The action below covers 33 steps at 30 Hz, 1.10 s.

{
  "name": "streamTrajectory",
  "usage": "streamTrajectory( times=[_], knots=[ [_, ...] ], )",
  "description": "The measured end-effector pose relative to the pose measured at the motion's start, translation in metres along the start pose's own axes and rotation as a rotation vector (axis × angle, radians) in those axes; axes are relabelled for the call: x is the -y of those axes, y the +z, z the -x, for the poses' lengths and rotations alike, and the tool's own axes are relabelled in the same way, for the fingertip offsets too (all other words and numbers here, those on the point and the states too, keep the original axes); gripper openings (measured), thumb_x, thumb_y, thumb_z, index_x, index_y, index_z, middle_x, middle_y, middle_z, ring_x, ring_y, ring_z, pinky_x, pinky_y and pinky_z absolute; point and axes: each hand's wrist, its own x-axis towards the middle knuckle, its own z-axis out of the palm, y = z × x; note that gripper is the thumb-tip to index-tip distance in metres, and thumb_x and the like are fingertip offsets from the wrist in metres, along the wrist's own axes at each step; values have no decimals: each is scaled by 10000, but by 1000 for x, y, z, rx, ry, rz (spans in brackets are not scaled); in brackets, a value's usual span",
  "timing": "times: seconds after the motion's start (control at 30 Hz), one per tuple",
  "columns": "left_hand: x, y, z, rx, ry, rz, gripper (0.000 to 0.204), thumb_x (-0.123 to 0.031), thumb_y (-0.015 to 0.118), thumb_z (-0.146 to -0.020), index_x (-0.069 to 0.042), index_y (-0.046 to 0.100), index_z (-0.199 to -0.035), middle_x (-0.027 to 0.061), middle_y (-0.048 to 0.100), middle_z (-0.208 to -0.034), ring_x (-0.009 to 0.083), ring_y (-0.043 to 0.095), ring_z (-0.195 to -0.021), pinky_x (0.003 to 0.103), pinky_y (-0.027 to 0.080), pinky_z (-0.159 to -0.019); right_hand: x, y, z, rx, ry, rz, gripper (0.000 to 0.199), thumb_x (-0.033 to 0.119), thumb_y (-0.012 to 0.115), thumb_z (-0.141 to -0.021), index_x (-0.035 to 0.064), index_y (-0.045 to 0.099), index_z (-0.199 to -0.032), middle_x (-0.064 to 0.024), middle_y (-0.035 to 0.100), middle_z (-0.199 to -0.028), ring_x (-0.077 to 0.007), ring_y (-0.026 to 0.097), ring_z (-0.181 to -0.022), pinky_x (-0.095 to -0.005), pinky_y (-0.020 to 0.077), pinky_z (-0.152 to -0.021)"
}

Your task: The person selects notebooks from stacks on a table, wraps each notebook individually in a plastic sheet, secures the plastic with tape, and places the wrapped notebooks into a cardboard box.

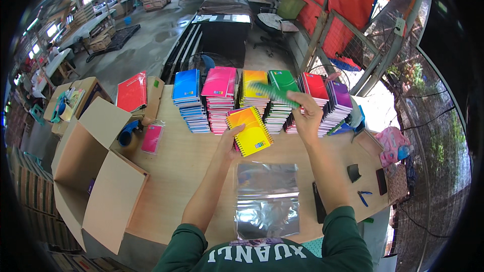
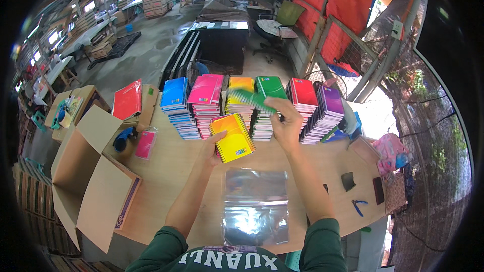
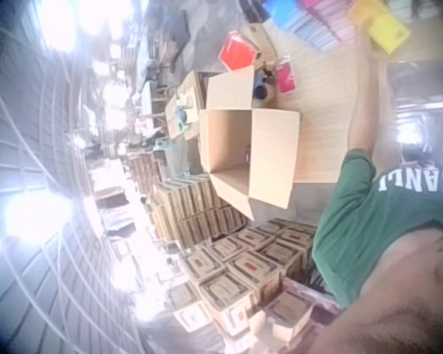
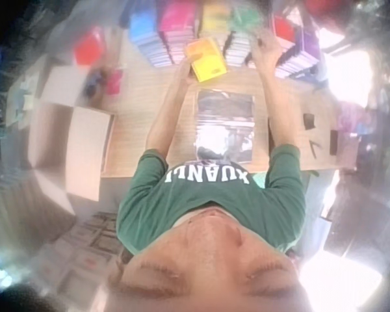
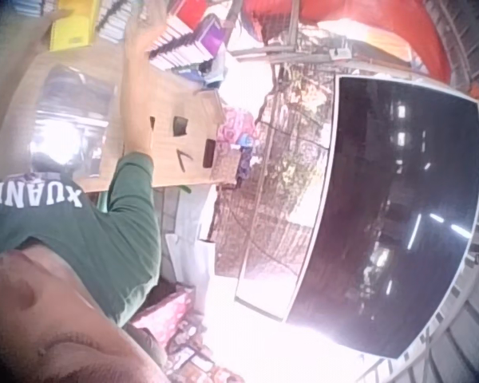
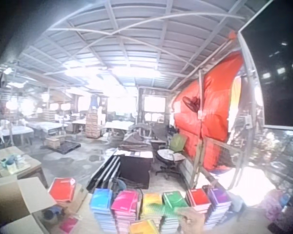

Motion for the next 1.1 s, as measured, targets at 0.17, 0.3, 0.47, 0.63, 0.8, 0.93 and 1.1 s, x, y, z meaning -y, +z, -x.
streamTrajectory(
  times=[0.17,0.3,0.47,0.63,0.8,0.93,1.1],
  knots=[
    [11,11,17,127,-217,111,462,-191,626,-931,-12,469,-1326,140,638,-1192,260,675,-998,417,568,-857,-21,-15,7,591,176,-621,350,-145,580,-605,44,723,-863,-127,668,-1107,-307,532,-1169,-420,355,-1052],
    [27,16,41,186,-318,144,450,-192,647,-909,16,514,-1285,152,662,-1130,257,682,-974,396,570,-856,-7,-5,17,805,251,-358,275,-74,646,-687,63,733,-908,-121,666,-1160,-304,497,-1249,-405,361,-1080],
    [41,18,40,82,-255,-69,397,-115,658,-870,27,550,-1224,150,673,-1077,240,693,-907,370,587,-811,-72,-52,-16,269,162,625,290,93,747,-751,34,709,-1032,-192,625,-1114,-328,527,-1186,-440,459,-970],
    [45,21,32,-8,-84,-147,360,-89,645,-871,32,551,-1196,146,667,-1050,243,693,-889,374,597,-765,-109,-60,-44,536,356,1090,371,291,782,-764,-12,663,-943,-221,653,-967,-362,652,-978,-466,529,-836],
    [43,15,30,5,-50,-132,368,-90,643,-870,34,545,-1203,149,663,-1068,241,694,-896,368,594,-780,-123,-60,-52,660,184,1208,314,187,673,-833,-5,609,-1072,-238,646,-948,-389,694,-817,-460,571,-712],
    [45,12,32,-3,-82,-96,391,-88,647,-865,25,532,-1220,150,658,-1078,246,689,-915,379,592,-789,-125,-80,-58,532,122,1283,363,112,622,-832,-19,578,-1167,-226,639,-990,-388,681,-842,-447,568,-721],
    [47,19,43,-97,97,-121,426,-99,651,-873,-3,506,-1261,144,642,-1113,249,676,-972,404,589,-804,-12,-94,-62,301,-66,838,411,99,646,-812,-23,581,-1199,-204,630,-970,-372,658,-813,-464,543,-702]
  ],
)
